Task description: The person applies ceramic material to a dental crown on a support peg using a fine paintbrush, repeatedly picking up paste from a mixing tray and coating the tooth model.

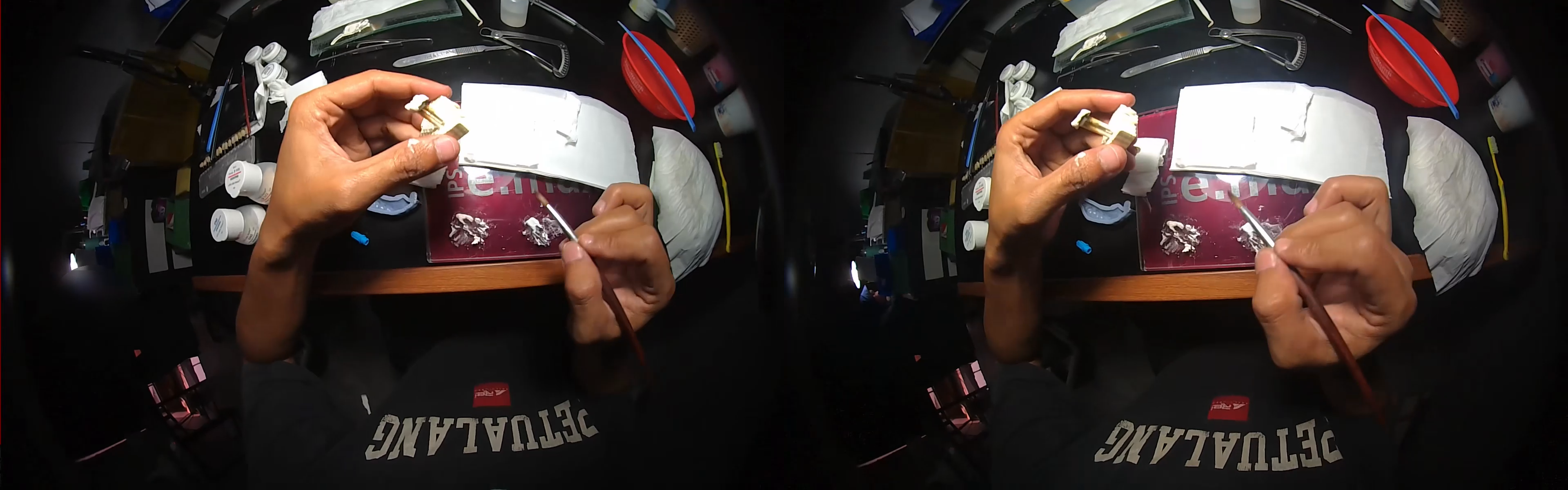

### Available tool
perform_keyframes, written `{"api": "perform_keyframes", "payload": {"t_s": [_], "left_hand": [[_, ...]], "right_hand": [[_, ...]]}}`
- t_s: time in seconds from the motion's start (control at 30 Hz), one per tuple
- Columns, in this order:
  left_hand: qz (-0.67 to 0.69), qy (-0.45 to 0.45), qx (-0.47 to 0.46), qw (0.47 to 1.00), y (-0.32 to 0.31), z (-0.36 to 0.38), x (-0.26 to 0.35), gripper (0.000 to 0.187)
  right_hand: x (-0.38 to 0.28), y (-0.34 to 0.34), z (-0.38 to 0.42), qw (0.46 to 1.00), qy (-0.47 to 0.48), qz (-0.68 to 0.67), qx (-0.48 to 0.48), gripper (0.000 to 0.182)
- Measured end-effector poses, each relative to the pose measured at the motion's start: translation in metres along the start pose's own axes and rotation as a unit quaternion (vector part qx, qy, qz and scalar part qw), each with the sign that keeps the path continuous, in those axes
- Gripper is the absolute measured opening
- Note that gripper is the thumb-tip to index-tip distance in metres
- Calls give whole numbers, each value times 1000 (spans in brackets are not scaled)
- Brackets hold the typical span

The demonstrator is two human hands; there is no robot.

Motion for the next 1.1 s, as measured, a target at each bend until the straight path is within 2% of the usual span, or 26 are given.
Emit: {"api": "perform_keyframes", "payload": {"t_s": [0.2,0.37,1.1], "left_hand": [[-34,-33,16,999,2,2,2,41],[-27,-39,18,999,0,3,5,41],[-53,-68,-9,996,1,2,3,38]], "right_hand": [[-9,-28,5,992,-12,17,-126,17],[-5,-37,7,988,-16,51,-148,16],[-7,-43,2,991,-16,53,-120,16]]}}
Point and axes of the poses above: each hand's wrist, its own z-axis away from the middle knuckle, its own y-axis out of the back of the hand, x = y × z, the point moved 3 cm from there along -z, towards the middle knuckle, and after that the axes turned 3 degrees about -y, right-handed, at the moved point
